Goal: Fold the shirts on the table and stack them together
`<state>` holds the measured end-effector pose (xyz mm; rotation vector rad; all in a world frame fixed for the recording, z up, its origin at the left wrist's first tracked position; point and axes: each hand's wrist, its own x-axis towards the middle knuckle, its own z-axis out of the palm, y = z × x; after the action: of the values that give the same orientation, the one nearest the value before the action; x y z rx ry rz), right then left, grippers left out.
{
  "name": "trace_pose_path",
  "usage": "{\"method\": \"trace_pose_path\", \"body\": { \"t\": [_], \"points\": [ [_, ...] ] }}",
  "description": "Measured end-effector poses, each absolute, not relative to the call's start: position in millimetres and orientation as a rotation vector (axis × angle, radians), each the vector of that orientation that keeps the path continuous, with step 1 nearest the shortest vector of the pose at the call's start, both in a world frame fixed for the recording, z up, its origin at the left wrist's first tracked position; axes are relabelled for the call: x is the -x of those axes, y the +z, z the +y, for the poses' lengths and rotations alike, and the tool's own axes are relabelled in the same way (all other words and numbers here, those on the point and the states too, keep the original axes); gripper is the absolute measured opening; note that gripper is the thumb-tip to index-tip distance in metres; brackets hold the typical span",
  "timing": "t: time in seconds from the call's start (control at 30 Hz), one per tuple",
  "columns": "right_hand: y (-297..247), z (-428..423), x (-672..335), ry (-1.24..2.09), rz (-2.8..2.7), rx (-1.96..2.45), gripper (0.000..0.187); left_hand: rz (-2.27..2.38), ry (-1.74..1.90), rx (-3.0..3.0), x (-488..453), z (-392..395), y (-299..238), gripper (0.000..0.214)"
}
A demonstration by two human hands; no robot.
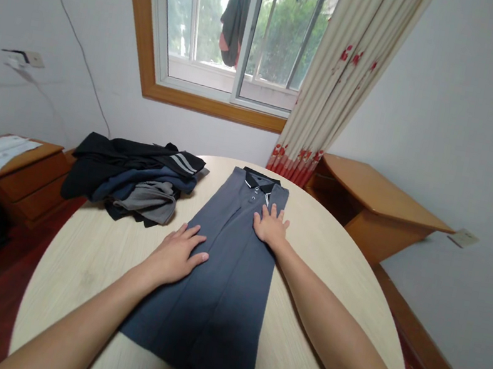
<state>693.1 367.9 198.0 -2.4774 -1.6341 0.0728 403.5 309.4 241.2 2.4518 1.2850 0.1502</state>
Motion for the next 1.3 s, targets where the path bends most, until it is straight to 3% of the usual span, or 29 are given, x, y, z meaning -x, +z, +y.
{"method": "trace_pose_path", "body": {
  "t": [0.8,1.03,1.3],
  "points": [
    [193.8,442.3,-780.7,-0.038,-1.989,2.238,0.062,1.027,0.258,-2.450,-423.3,307.5,224.2,0.051],
    [198.3,399.9,-770.8,-0.034,-1.896,2.259,0.064,1.030,0.352,-2.476,-417.2,321.7,214.0,0.049],
    [195.0,308.3,-761.8,0.072,-2.161,2.109,0.068,1.030,0.343,-2.532,-419.3,317.5,210.1,0.048]
  ]
}}
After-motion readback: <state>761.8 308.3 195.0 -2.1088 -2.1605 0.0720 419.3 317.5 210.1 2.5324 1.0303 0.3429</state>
